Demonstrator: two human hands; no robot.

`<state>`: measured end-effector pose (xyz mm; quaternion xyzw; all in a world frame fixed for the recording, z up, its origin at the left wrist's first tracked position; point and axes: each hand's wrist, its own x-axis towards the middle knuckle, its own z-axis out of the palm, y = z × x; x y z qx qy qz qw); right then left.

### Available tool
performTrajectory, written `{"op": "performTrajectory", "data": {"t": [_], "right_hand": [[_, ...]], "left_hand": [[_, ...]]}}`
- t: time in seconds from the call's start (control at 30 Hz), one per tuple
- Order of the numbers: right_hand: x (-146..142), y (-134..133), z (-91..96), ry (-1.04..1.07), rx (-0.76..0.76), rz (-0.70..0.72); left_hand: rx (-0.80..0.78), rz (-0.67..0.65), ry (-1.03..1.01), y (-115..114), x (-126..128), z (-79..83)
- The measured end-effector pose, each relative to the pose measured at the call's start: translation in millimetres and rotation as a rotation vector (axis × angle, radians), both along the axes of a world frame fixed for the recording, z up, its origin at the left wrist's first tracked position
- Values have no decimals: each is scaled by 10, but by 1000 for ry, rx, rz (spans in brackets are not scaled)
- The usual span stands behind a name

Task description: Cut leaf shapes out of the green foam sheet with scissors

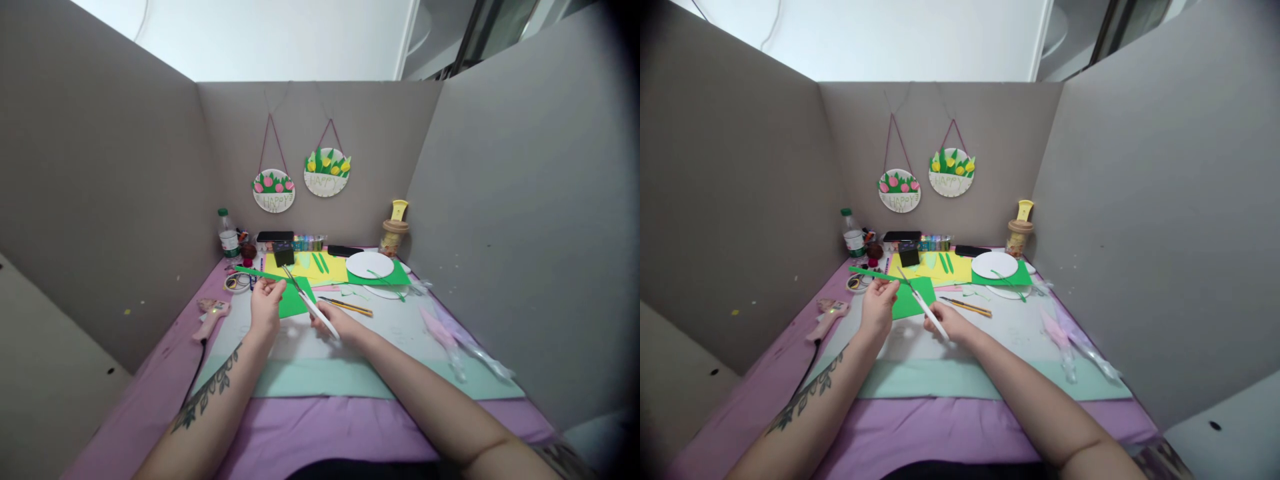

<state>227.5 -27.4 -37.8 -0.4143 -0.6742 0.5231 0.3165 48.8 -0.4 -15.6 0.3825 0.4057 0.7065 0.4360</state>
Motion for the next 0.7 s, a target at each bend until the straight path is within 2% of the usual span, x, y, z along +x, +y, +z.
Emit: {"op": "performTrajectory", "data": {"t": [0.33,0.7], "right_hand": [[27,-6,32,-29,63,10],[58,39,-47,-30,61,5]], "left_hand": [[-7,11,2,-2,-4,6],[4,21,-2,12,-11,-7]]}}
